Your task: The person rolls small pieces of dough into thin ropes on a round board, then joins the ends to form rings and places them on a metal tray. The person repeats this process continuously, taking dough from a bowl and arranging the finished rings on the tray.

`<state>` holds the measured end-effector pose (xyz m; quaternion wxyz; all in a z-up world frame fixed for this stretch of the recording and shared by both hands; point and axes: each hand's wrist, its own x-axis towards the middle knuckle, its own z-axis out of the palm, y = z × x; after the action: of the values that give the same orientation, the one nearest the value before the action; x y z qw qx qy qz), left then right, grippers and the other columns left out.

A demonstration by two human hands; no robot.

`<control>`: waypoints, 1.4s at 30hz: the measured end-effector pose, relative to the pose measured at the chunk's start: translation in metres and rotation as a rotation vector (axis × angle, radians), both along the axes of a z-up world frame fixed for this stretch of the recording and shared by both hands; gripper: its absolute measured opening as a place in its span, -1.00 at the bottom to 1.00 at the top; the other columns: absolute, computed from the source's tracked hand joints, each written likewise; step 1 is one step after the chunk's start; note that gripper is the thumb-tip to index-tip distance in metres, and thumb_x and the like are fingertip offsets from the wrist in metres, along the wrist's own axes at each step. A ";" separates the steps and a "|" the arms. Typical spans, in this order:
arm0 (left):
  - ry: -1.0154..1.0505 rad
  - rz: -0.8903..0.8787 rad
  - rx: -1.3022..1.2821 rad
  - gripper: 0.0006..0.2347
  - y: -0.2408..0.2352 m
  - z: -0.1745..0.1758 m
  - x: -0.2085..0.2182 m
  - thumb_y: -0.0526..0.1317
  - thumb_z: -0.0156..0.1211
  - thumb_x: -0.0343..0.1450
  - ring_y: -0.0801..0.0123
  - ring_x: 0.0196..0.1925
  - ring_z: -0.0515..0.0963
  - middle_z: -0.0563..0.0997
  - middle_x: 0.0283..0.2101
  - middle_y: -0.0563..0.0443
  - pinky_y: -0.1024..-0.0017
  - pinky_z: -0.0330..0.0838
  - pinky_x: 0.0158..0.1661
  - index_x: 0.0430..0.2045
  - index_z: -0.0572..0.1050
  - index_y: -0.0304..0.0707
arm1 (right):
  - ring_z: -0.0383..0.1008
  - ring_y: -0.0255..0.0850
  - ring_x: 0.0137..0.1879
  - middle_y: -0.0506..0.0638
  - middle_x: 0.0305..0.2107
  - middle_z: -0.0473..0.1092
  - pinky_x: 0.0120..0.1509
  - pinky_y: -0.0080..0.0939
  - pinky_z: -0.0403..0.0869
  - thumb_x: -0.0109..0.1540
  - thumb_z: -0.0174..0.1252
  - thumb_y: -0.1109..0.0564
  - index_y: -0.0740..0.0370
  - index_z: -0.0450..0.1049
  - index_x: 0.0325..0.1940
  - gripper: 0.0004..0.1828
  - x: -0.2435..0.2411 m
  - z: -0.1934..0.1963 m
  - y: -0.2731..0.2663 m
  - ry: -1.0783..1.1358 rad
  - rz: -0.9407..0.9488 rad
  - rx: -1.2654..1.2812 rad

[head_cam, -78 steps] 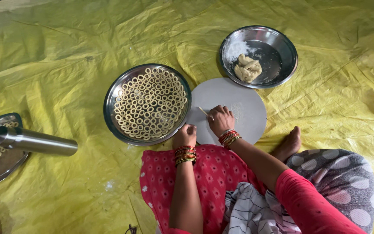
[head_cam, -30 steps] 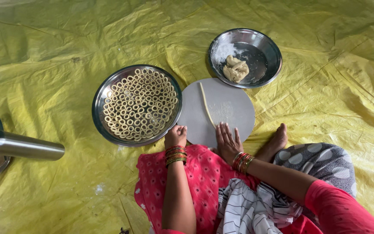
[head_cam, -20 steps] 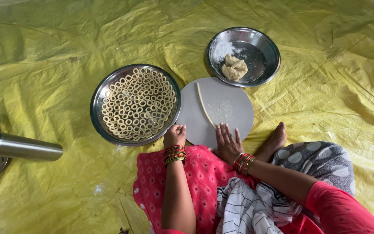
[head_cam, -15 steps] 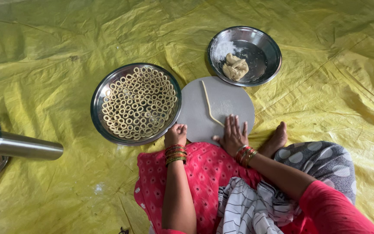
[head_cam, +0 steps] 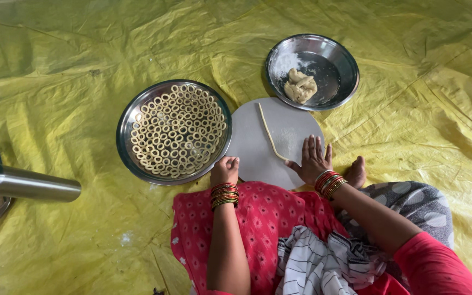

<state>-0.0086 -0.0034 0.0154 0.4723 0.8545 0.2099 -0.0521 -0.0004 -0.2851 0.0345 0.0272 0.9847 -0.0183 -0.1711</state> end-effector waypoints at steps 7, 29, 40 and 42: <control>0.005 0.000 0.010 -0.75 -0.002 -0.004 0.003 0.03 0.27 0.37 0.19 -0.18 0.71 0.73 -0.23 0.01 0.25 0.54 -0.13 -0.25 0.65 -0.06 | -0.56 0.11 0.63 0.29 0.54 -0.47 0.60 0.21 -0.37 0.20 -0.45 -0.71 0.30 -0.44 0.58 0.25 0.016 -0.034 0.032 -0.145 0.115 0.108; 0.001 -0.005 -0.001 -0.75 0.000 0.000 0.001 0.05 0.26 0.37 0.17 -0.17 0.71 0.73 -0.23 0.01 0.25 0.54 -0.11 -0.24 0.65 -0.04 | -0.39 0.14 0.65 0.34 0.52 -0.31 0.62 0.35 -0.24 0.30 -0.41 -0.62 0.42 -0.29 0.59 0.17 -0.017 -0.036 0.082 -0.312 0.016 0.160; -0.051 -0.014 0.007 -0.75 0.000 -0.009 0.004 0.04 0.28 0.36 0.15 -0.20 0.71 0.73 -0.25 0.00 0.23 0.55 -0.15 -0.29 0.66 -0.06 | -0.60 0.04 0.64 0.22 0.54 -0.55 0.61 0.25 -0.38 0.25 -0.51 -0.62 0.25 -0.52 0.59 0.15 -0.047 -0.026 0.067 0.087 0.162 0.102; -0.021 -0.010 0.003 -0.75 -0.001 -0.009 0.005 0.04 0.27 0.36 0.15 -0.20 0.71 0.73 -0.24 0.01 0.23 0.55 -0.16 -0.27 0.65 -0.05 | -0.64 0.02 0.63 0.20 0.54 -0.58 0.61 0.23 -0.40 0.24 -0.52 -0.64 0.24 -0.54 0.59 0.16 -0.032 -0.015 0.052 0.091 0.098 0.082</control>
<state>-0.0033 -0.0042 0.0065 0.4731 0.8567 0.2006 -0.0450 -0.0329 -0.2330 0.0193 -0.0040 0.9759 0.0381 -0.2149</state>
